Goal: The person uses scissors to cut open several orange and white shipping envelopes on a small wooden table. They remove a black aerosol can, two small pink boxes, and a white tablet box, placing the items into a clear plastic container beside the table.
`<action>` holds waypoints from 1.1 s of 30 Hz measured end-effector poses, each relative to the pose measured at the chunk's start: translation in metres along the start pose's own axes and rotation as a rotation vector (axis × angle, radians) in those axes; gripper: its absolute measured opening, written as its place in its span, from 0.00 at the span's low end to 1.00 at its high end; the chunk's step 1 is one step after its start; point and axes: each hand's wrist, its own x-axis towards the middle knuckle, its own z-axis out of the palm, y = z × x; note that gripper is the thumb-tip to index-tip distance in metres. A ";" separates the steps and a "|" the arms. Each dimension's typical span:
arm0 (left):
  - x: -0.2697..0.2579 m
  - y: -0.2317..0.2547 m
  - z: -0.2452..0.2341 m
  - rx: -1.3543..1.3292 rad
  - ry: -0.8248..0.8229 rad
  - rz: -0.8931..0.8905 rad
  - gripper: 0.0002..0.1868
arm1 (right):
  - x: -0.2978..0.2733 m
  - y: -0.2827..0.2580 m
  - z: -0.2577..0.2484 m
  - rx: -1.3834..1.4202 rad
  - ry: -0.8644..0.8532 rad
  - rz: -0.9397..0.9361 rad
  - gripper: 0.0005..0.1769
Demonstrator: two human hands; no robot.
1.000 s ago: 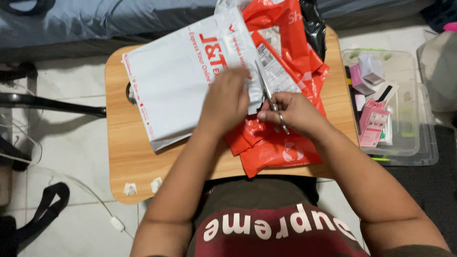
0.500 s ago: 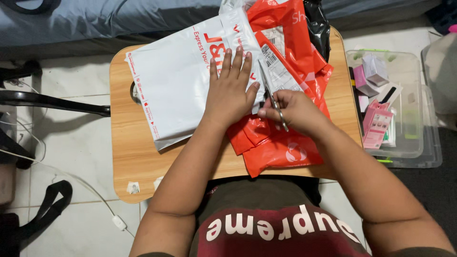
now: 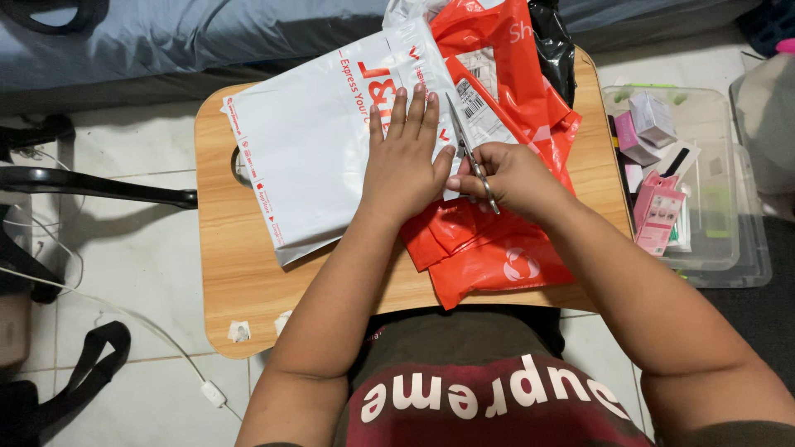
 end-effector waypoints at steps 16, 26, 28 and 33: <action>-0.001 0.000 0.002 0.010 -0.017 -0.005 0.39 | 0.019 -0.022 -0.002 -0.023 -0.010 -0.001 0.17; -0.001 0.001 -0.003 0.007 -0.024 -0.009 0.42 | 0.034 -0.031 -0.007 -0.129 -0.003 0.012 0.17; -0.001 0.001 -0.005 0.007 -0.048 -0.013 0.44 | 0.037 -0.031 -0.007 -0.135 0.004 0.007 0.16; -0.001 0.001 -0.005 0.005 -0.039 -0.010 0.44 | 0.041 -0.031 -0.006 -0.068 -0.013 -0.023 0.17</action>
